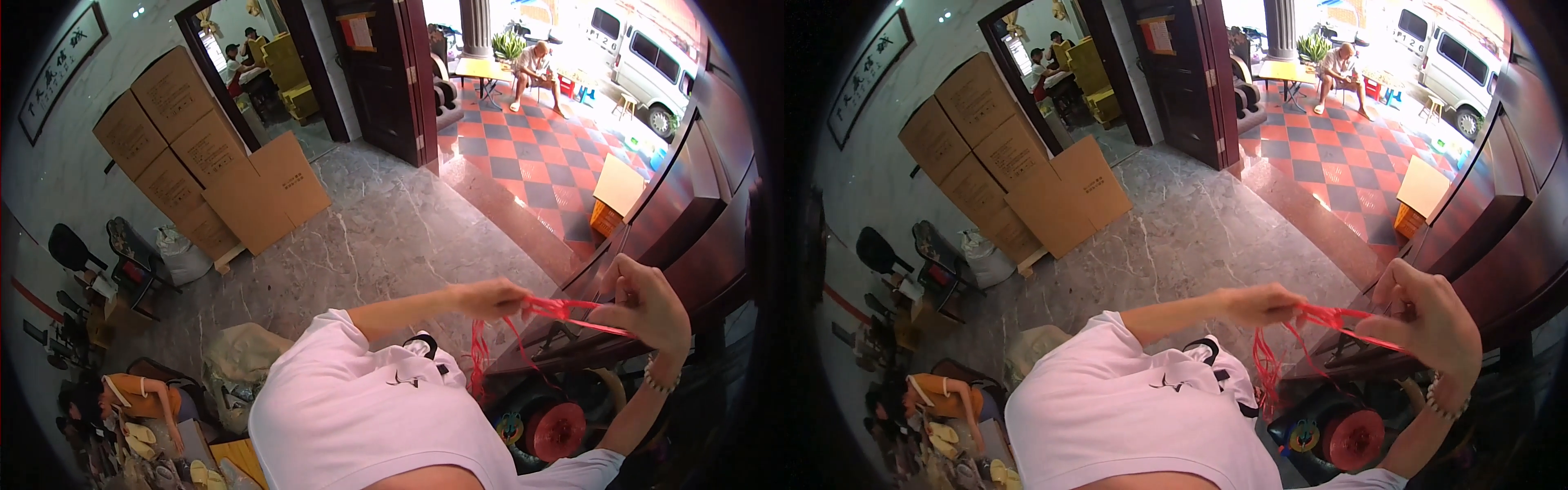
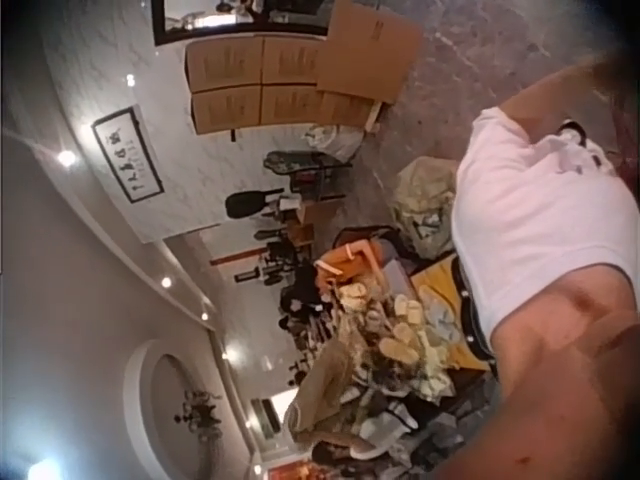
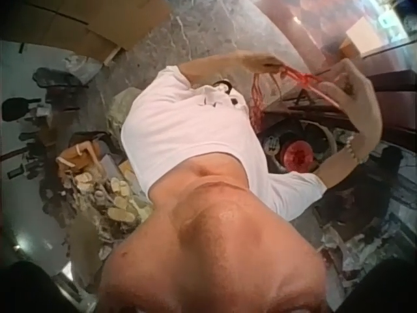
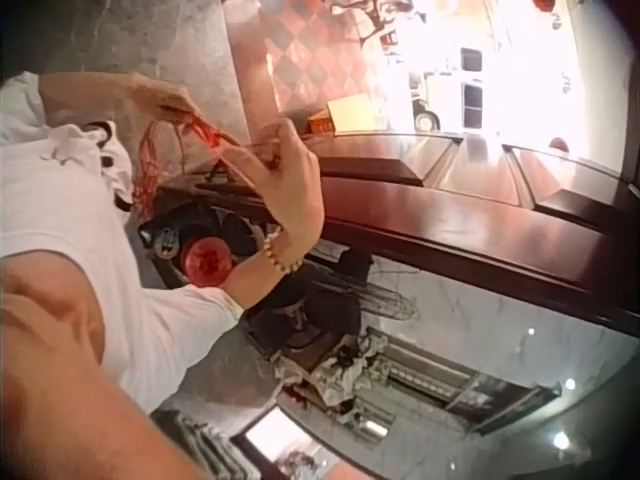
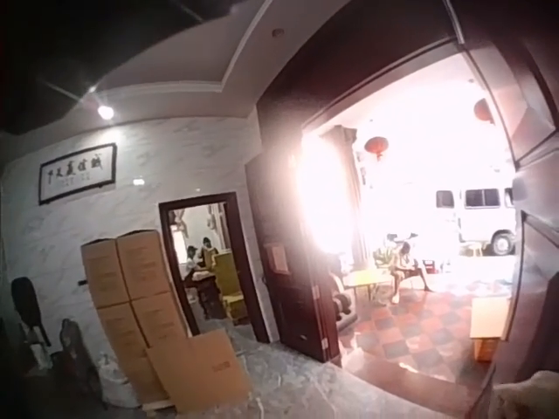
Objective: Untangling and preparing lengths of red plastic straps for packaging use.
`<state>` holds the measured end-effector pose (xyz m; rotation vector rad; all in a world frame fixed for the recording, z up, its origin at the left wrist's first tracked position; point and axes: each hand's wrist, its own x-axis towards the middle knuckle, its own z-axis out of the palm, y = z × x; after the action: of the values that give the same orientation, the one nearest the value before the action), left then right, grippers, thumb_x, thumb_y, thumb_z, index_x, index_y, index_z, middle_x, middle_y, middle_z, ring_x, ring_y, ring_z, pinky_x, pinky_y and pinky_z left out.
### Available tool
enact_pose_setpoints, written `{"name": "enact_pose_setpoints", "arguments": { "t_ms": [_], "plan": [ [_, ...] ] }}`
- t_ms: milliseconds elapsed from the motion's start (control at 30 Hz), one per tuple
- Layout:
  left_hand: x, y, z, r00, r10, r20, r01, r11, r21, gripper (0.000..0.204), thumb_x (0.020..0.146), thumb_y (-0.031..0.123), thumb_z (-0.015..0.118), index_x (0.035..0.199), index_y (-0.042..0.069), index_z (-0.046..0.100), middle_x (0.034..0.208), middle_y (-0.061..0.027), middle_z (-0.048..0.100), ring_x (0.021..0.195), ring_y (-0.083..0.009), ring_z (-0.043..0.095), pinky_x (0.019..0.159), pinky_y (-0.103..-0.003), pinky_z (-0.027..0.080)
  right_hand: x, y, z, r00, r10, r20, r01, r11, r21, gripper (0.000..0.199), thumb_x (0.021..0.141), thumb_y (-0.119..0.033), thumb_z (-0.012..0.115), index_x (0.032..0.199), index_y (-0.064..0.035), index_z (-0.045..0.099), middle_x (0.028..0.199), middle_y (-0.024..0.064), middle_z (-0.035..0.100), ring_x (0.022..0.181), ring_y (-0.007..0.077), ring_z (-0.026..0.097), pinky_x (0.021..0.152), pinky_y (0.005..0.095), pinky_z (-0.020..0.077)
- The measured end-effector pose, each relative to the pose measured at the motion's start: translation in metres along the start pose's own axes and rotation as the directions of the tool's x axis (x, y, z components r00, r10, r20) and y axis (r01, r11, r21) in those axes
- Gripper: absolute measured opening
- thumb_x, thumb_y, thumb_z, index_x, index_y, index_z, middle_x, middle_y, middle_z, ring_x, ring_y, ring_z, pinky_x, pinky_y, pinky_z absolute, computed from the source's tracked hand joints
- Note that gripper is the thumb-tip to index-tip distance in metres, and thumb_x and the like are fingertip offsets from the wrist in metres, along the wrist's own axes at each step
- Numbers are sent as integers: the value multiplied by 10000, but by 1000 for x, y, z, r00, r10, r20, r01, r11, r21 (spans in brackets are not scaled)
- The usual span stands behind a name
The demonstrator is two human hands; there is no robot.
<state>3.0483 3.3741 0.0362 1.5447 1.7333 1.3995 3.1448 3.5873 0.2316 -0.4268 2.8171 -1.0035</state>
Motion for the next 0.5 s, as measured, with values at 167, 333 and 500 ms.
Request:
{"name": "enact_pose_setpoints", "arguments": {
  "t_ms": [167,333,500],
  "plan": [
    [-11,13,-29,995,-34,-95,48,987,154,218,948,165,370,878,22,518,589,-64,405,535,-141,393,510,-298,343,-20,-5,19,994,9,-105,-56,893,-447,276,571,-120,748,699,-12,529,574,116,513,561,256,551,536,361,410],
    [-14,1,-19,988,-118,-102,110,991,-73,284,962,216,352,857,19,528,584,-18,387,520,-104,364,490,-262,321,-14,-17,12,893,-180,-413,-37,885,-465,140,678,-44,606,767,10,513,767,135,466,691,289,528,579,390,410],
    [-2,14,-12,986,-88,-140,51,967,-249,327,967,263,348,840,26,535,597,22,387,531,-66,342,484,-229,295,2,-19,7,542,-665,-514,-120,544,-830,85,779,-50,530,844,-18,484,939,104,481,829,289,498,723,384,418]
  ]
}}
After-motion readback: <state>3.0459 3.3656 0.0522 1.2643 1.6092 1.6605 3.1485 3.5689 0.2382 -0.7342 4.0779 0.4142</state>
